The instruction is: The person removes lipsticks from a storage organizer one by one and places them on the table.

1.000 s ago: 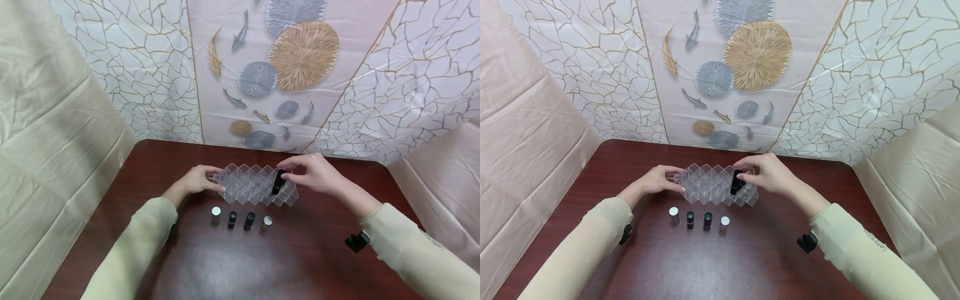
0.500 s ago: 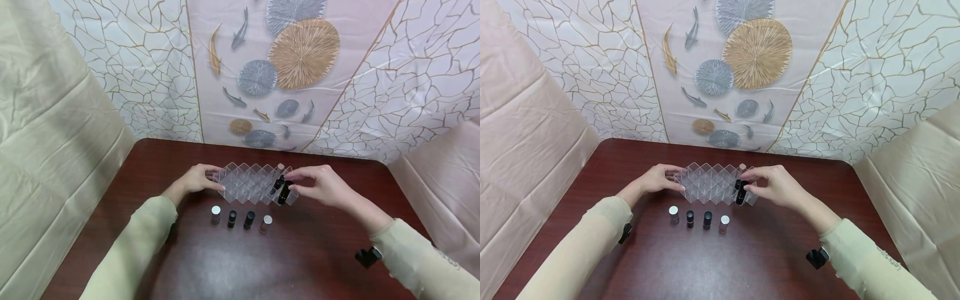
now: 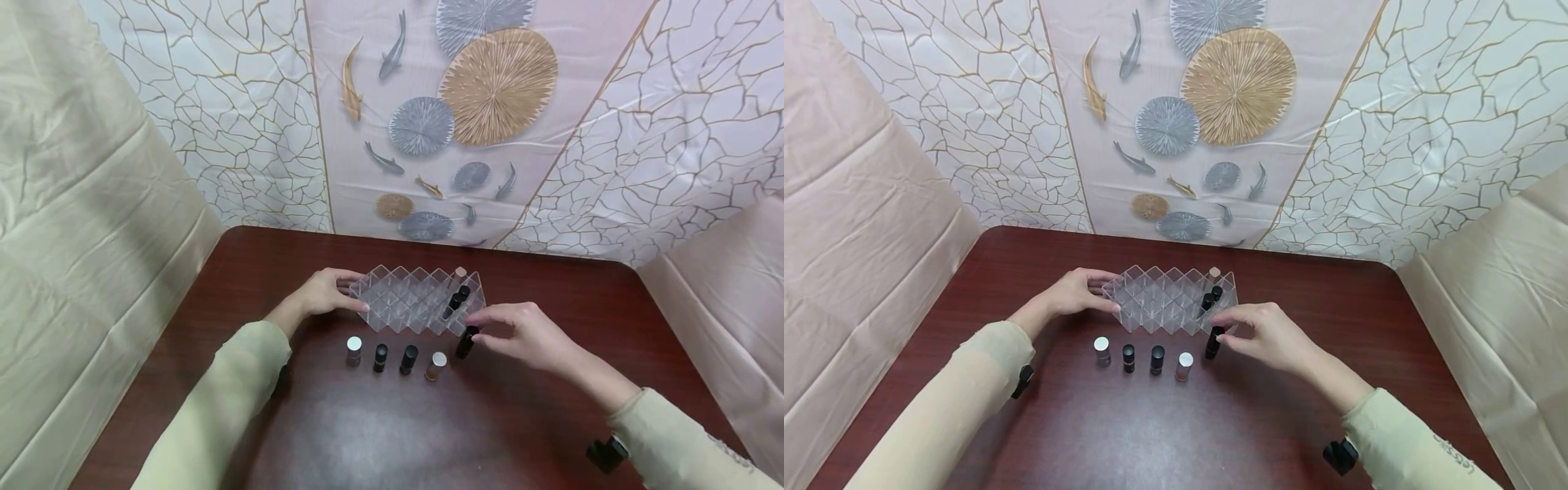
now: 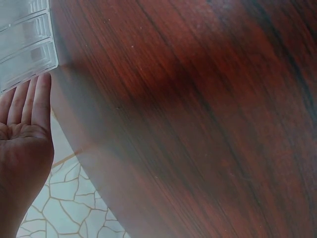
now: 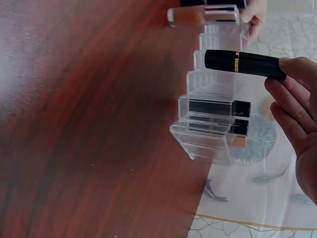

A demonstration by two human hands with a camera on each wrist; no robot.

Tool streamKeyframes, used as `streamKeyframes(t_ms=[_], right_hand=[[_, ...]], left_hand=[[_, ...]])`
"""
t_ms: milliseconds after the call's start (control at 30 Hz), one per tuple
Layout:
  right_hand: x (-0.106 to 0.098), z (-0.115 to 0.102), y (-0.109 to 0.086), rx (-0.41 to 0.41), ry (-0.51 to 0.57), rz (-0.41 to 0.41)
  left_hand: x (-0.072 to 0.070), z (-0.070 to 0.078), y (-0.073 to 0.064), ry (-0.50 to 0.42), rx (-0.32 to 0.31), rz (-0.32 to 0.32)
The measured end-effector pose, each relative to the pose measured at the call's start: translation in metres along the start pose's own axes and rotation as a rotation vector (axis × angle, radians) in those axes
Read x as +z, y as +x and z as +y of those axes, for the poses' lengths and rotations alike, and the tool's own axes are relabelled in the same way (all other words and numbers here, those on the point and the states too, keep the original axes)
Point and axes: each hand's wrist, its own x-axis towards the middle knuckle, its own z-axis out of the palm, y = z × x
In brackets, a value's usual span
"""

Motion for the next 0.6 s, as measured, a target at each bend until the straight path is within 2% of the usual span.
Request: streamKeyframes(t_ms=[233,600], right_hand=[[0.011,0.002,-0.009,-0.065,0.014,0.023],[0.025,0.003,-0.023,-0.053,0.032,0.019]], left_hand=[[-0.001,0.002,-0.002,0.003,-0.011,0.000],[0.000,0.001,0.000,-0.008,-0.006,-0.005]])
